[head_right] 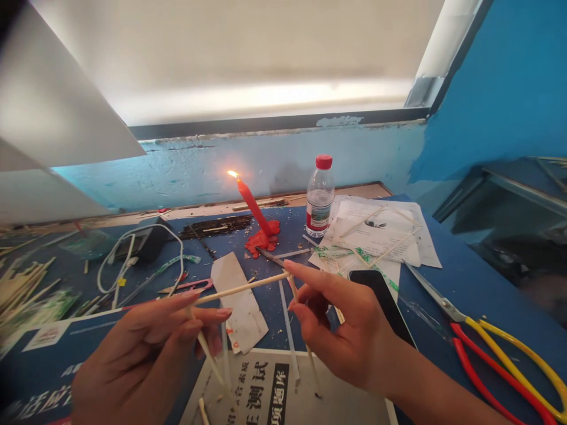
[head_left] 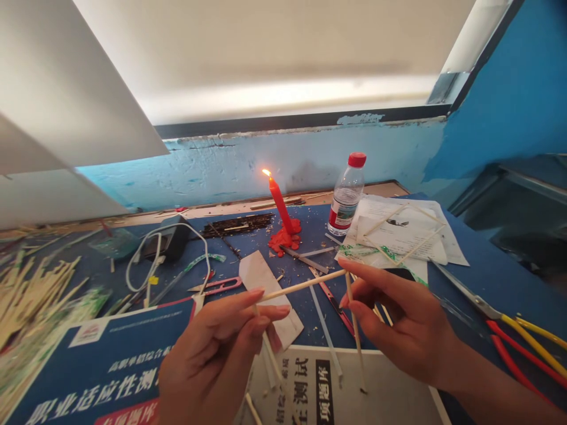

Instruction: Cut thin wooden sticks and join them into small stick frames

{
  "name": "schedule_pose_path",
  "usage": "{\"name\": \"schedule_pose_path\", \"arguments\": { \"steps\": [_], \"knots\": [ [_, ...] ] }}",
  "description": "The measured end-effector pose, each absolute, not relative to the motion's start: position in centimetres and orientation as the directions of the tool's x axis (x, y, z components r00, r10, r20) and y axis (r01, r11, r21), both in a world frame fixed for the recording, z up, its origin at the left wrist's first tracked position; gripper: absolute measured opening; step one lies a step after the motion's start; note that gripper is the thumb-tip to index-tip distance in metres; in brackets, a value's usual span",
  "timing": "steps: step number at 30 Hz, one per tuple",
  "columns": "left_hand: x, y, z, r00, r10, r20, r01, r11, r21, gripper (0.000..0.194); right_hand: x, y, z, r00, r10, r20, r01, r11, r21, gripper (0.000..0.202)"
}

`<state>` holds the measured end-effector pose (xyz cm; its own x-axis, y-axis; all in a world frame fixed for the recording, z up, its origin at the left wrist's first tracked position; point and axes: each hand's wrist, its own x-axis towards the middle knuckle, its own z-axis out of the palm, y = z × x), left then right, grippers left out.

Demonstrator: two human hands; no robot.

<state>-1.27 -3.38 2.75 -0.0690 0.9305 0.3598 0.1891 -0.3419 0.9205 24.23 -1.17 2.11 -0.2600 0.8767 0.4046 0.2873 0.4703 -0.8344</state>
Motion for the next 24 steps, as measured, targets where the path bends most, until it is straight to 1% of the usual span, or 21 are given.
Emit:
{"name": "schedule_pose_path", "arguments": {
  "steps": [4, 11, 14, 18, 21, 24],
  "knots": [
    [-1.13, -3.34, 2.78, -0.056, 0.924, 0.378, 0.190, -0.362, 0.912, 0.025, 24.06, -1.13, 2.02, -0.246, 0.885, 0.396, 0.284, 0.457, -0.843, 0.057],
    [-1.50, -3.30, 2.66, -0.002, 0.919, 0.395, 0.198, -0.387, 0.901, 0.031, 24.14, -1.20, 2.07, -0.232, 0.885, 0.403, 0.273, 0.457, -0.847, 0.055],
    [-1.61, -3.27, 2.54, -0.007, 0.919, 0.394, 0.213, -0.384, 0.898, 0.032, 24.15, -1.16, 2.04, -0.235, 0.889, 0.393, 0.274, 0.449, -0.851, 0.055],
    [-1.48, -3.25, 2.60, -0.034, 0.919, 0.394, 0.217, -0.378, 0.900, 0.027, 24.17, -1.18, 1.89, -0.237, 0.889, 0.391, 0.266, 0.447, -0.854, 0.055],
    [-1.30, -3.38, 2.82, -0.073, 0.918, 0.390, 0.246, -0.362, 0.899, 0.026, 24.26, -1.25, 1.85, -0.228, 0.893, 0.389, 0.238, 0.438, -0.867, 0.051],
    [-1.15, -3.61, 2.92, -0.048, 0.910, 0.411, 0.242, -0.389, 0.889, 0.029, 24.25, -1.33, 2.07, -0.205, 0.914, 0.349, 0.181, 0.386, -0.905, 0.044]
  ]
}}
